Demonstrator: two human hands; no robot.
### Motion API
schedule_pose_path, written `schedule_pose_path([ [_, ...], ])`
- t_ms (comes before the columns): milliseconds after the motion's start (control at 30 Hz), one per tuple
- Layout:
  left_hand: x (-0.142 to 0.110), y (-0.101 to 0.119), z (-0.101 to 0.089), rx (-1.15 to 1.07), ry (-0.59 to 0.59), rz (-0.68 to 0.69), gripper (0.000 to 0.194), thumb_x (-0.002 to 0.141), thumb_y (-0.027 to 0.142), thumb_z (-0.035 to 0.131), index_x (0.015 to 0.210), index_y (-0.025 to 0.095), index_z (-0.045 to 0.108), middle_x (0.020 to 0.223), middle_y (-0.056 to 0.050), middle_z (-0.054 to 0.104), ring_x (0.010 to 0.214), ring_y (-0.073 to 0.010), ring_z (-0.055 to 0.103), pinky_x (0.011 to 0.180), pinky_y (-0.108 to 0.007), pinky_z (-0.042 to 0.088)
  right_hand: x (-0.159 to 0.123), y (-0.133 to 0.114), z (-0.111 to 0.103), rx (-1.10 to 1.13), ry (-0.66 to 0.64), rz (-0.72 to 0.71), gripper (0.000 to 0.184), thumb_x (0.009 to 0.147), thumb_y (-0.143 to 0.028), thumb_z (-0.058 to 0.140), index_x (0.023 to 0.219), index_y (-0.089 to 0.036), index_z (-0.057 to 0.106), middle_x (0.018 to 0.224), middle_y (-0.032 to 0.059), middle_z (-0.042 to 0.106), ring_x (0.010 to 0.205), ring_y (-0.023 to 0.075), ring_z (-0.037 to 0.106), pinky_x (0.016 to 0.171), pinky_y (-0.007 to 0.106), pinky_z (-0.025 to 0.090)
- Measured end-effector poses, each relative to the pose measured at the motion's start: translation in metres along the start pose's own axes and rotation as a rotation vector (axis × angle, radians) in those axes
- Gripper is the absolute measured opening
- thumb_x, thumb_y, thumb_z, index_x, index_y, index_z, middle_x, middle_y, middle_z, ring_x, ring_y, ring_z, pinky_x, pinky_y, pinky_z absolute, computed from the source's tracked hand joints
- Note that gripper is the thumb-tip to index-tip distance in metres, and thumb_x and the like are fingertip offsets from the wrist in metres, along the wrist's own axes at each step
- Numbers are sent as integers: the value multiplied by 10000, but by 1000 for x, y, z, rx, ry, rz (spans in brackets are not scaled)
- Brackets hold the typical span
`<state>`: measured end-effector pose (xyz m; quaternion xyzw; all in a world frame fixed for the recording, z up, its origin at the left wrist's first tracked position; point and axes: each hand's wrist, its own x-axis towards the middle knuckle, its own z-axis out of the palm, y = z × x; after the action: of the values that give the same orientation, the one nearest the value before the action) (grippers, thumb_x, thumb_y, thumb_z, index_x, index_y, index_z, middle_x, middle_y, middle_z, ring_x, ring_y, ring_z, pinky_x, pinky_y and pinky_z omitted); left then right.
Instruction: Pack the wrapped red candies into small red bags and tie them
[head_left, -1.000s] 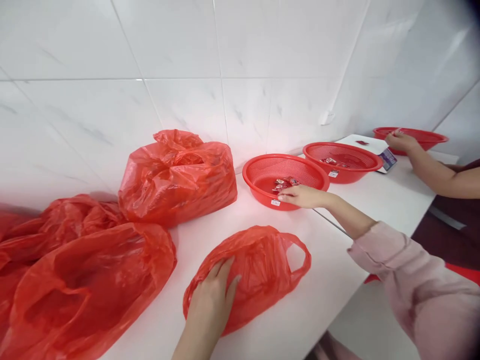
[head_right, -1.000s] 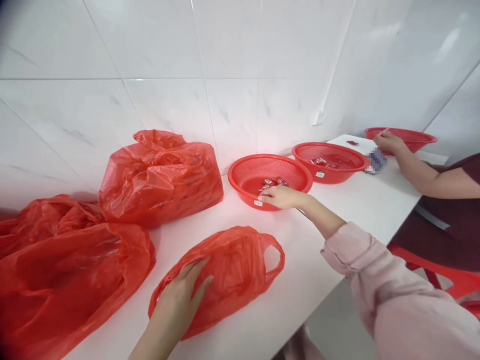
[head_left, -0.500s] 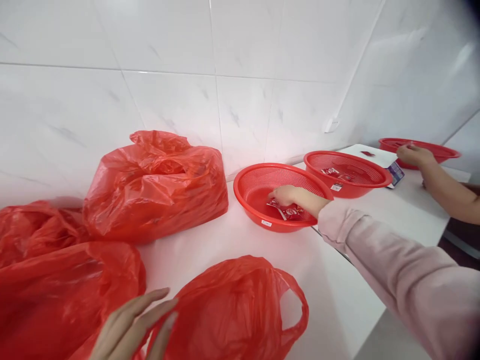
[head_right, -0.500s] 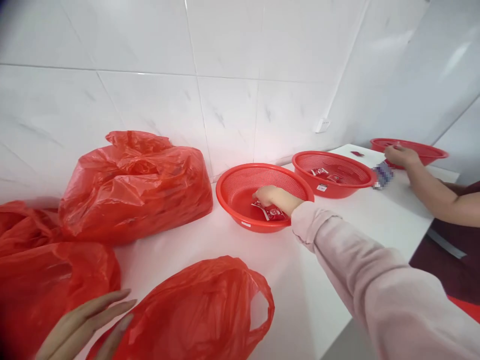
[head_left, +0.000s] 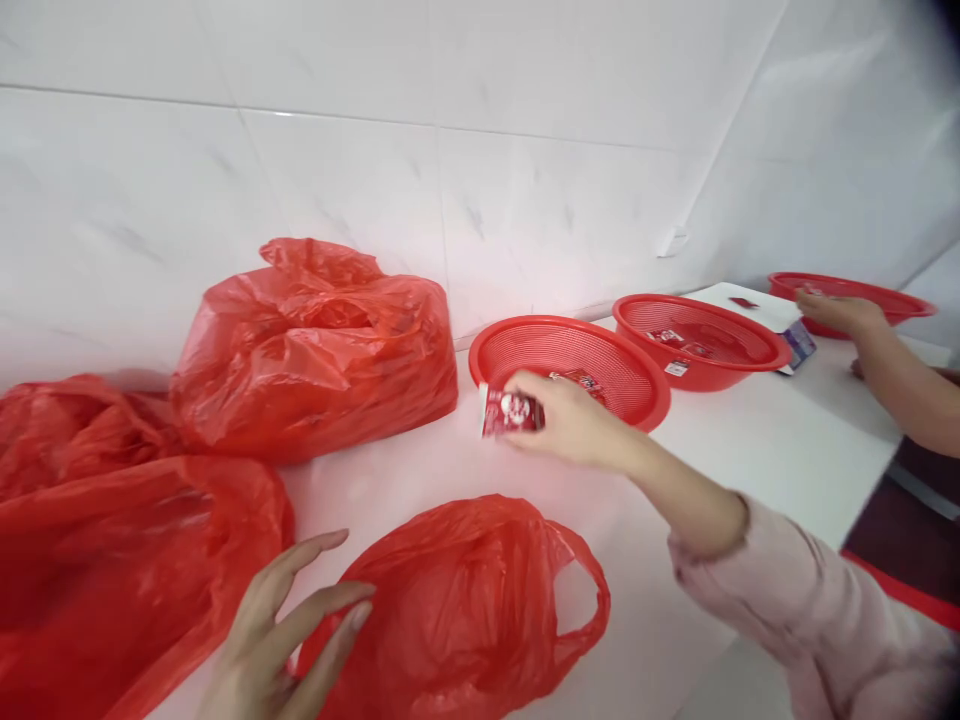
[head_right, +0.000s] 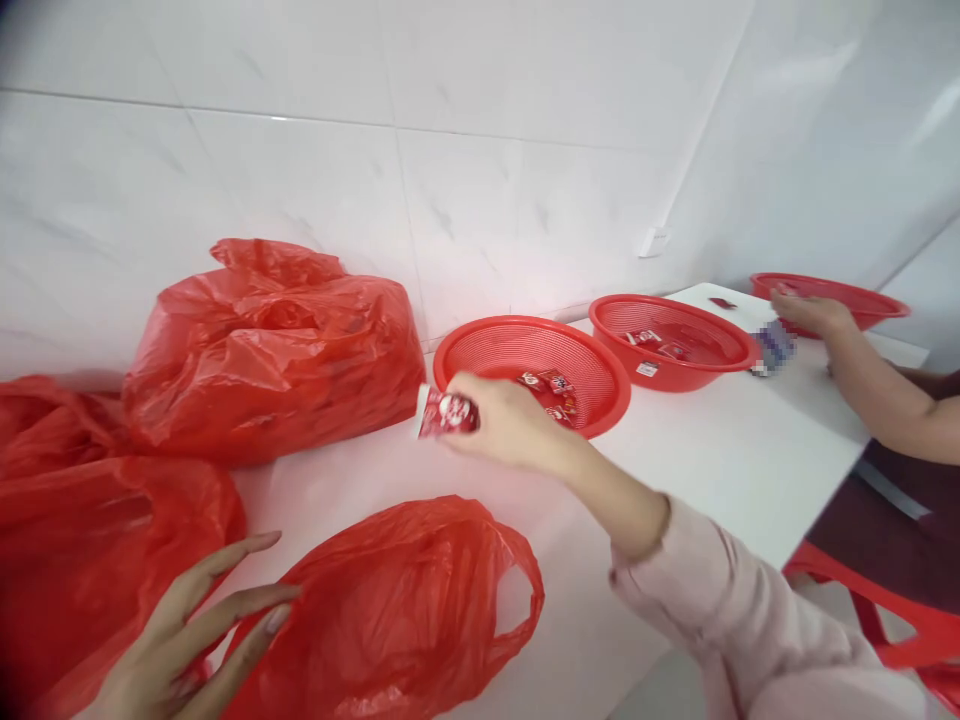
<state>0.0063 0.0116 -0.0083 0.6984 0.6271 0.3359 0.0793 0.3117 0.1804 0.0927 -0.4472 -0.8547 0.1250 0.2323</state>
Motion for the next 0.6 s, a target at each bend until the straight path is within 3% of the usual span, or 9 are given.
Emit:
schedule_pose_path([
  [133, 17, 40, -13, -179, 6, -151, 266, 893, 455, 540, 1039, 293, 692, 1194, -64, 613, 1086, -263, 578, 951, -418, 484, -28, -58, 24, 135, -59, -144, 293, 763, -345, 723, 1017, -243, 620, 979, 16, 650, 821, 160, 600, 707, 264, 433],
  [200, 33, 61, -19, -374, -75, -221, 338, 899, 486, 524, 1107, 257, 661, 1055, -70, 662, 956, -238, 595, 853, -362, 500, -26, -75, 32, 205, -78, -202, 285, 774, -288, 713, 1043, -244, 630, 998, 20, 644, 838, 161, 601, 728, 277, 447],
  [333, 60, 78, -29, -757, -173, -237, 311, 893, 481, 556, 865, 190, 662, 821, -31, 643, 782, -173, 556, 742, -278, 457, -15, -89, 32, 304, -89, -275, 353, 805, -284, 700, 1149, -270, 624, 1051, 25, 640, 896, 171, 606, 799, 312, 476],
  [433, 65, 75, -33, -828, -136, -242, 328, 870, 466, 606, 721, 175, 581, 728, -1, 574, 708, -139, 502, 686, -251, 411, -13, -74, 14, 340, -140, -259, 538, 754, -416, 751, 1253, -308, 581, 1091, 29, 642, 887, 179, 610, 774, 312, 504],
  [500, 64, 70, -33, -829, -117, -257, 340, 869, 464, 610, 702, 174, 550, 716, 3, 551, 690, -133, 482, 667, -250, 393, -11, -49, -4, 303, -35, -150, 565, 747, -511, 727, 1255, -310, 584, 1069, 41, 652, 844, 184, 615, 713, 303, 508],
  [567, 63, 67, -32, -839, -109, -258, 335, 869, 455, 615, 701, 174, 543, 708, 6, 535, 681, -130, 468, 661, -251, 384, -6, -11, -18, 184, 168, 52, 501, 785, -550, 663, 1205, -280, 622, 1040, 75, 669, 813, 196, 630, 658, 298, 485],
  [600, 63, 66, -32, -848, -109, -251, 328, 872, 447, 615, 705, 173, 547, 706, 9, 528, 679, -127, 463, 661, -249, 381, -3, 9, -23, 102, 205, 163, 484, 790, -551, 652, 1179, -262, 644, 1025, 95, 679, 791, 202, 639, 634, 299, 469],
])
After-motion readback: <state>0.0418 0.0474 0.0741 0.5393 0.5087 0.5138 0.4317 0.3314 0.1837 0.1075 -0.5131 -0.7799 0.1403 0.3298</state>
